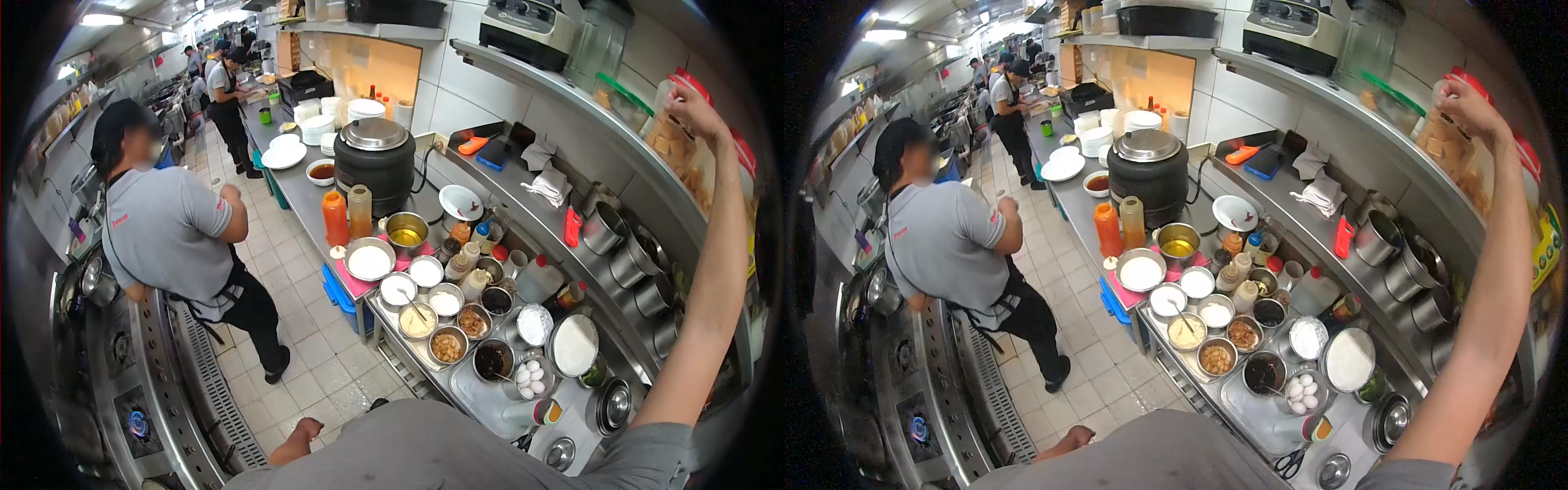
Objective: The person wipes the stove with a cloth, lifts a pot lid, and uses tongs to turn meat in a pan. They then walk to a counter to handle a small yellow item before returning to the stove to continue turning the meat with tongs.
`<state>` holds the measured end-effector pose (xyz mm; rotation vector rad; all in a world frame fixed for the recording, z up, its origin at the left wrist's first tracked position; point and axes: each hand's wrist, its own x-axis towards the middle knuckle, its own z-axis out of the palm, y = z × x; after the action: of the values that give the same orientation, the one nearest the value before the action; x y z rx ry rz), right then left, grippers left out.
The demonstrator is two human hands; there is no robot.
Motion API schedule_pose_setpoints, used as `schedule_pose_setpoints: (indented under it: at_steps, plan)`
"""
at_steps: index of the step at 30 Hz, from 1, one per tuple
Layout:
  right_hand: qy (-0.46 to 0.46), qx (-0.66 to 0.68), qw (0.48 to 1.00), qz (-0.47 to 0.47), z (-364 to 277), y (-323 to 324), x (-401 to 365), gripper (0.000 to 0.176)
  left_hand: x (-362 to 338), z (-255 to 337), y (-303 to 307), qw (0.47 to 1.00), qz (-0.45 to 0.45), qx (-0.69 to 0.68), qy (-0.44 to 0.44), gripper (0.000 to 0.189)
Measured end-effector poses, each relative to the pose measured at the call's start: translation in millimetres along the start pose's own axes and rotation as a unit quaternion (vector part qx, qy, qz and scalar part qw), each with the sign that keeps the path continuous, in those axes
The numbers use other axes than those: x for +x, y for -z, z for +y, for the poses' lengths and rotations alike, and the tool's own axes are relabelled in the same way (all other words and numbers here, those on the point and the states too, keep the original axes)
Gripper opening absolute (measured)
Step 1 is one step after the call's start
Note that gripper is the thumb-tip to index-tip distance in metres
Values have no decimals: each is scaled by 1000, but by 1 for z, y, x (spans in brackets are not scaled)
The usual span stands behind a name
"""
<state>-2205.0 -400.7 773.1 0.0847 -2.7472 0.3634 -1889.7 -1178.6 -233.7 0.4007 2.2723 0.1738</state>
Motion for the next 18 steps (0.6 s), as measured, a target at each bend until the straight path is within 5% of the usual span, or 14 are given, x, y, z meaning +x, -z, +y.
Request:
schedule_pose_setpoints:
  at_steps: [3, 5, 6, 7, 8, 10, 11, 12, 14, 16, 18]
  plan:
    - [-102, 49, 993, 29, -37, -6, -23, 20, -37, -12, -2, 990, -52, -112, 74, 43]
    - [-100, 56, 993, 29, -20, 1, -14, 21, -56, -13, 15, 909, -81, -326, 246, 42]
    - [-99, 63, 993, 31, -7, 4, -8, 23, -57, -22, 20, 907, -84, -329, 248, 42]
    - [-97, 64, 993, 27, 0, 6, -4, 23, -42, -52, 12, 984, -53, -125, 117, 41]
    - [-76, 72, 989, 105, 7, 8, 0, 26, -37, -66, 4, 996, -19, 86, -22, 40]
    - [-46, 52, 959, 276, 54, 30, 18, 34, -23, -53, 27, 993, 49, 35, 105, 38]
    - [-48, 51, 959, 276, 44, 28, 10, 34, -21, -40, 43, 954, 162, -196, 156, 37]
    - [18, 147, 913, 380, 17, 17, -8, 36, -21, -25, 59, 849, 263, -414, 196, 36]
    - [110, 247, 835, 479, -59, -25, -61, 37, -23, 25, 129, 837, 296, -452, 86, 33]
    - [108, 107, 891, 428, -112, -95, -144, 39, -43, 94, 215, 825, 291, -483, -42, 33]
    - [112, 145, 948, 260, -171, -208, -227, 28, -51, 159, 280, 773, 252, -555, -176, 37]
